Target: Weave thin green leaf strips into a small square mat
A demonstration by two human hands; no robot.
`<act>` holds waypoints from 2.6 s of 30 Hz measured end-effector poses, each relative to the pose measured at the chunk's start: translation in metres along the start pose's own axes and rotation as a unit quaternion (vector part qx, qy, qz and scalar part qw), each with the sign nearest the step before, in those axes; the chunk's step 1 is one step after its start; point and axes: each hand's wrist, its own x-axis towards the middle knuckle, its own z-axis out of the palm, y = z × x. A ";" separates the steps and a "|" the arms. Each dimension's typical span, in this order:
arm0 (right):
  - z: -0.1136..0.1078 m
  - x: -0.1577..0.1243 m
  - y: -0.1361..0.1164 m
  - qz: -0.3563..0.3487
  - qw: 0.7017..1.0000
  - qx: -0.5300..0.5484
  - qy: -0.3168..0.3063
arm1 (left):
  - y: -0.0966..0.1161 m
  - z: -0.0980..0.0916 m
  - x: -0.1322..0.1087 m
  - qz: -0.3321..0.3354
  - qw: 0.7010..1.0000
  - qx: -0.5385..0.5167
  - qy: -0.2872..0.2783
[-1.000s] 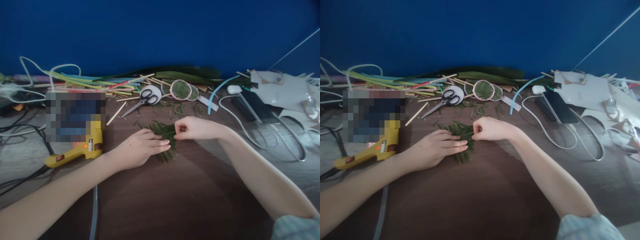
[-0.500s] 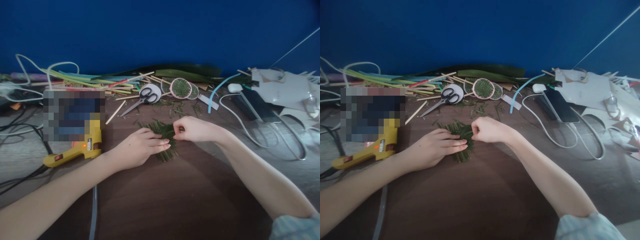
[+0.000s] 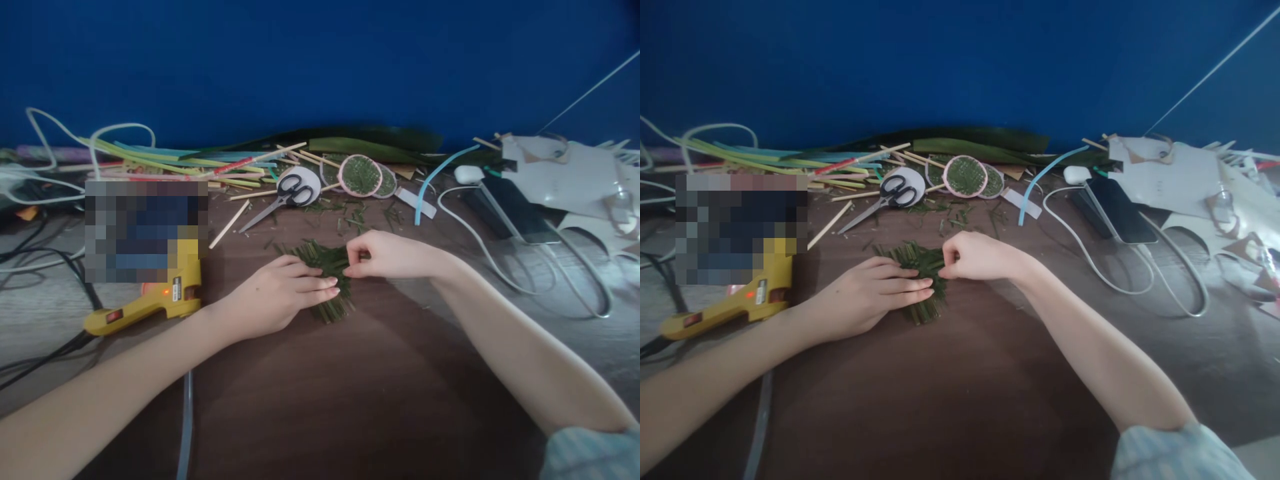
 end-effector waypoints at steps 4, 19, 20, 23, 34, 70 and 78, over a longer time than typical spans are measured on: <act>0.004 0.000 -0.004 0.018 1.000 -0.013 0.020 | 0.000 0.000 0.001 -0.002 1.000 -0.004 0.001; 0.005 0.001 -0.006 0.013 0.999 -0.023 0.027 | 0.001 -0.001 0.001 -0.004 1.000 0.000 -0.004; 0.005 0.000 -0.006 0.014 0.999 -0.023 0.025 | 0.001 -0.001 0.000 -0.003 1.000 0.001 -0.004; 0.005 0.000 -0.007 0.015 0.999 -0.024 0.019 | 0.001 -0.001 0.000 -0.004 1.000 0.002 -0.006; 0.005 0.002 -0.002 0.013 1.000 -0.016 0.012 | 0.001 0.001 0.000 -0.010 1.000 0.023 -0.011; 0.006 -0.003 -0.008 0.001 0.999 -0.033 -0.019 | 0.004 -0.001 0.000 -0.014 0.999 0.038 -0.001; 0.007 -0.002 -0.004 0.007 0.999 -0.032 -0.025 | 0.004 0.002 -0.001 -0.013 0.999 0.031 0.012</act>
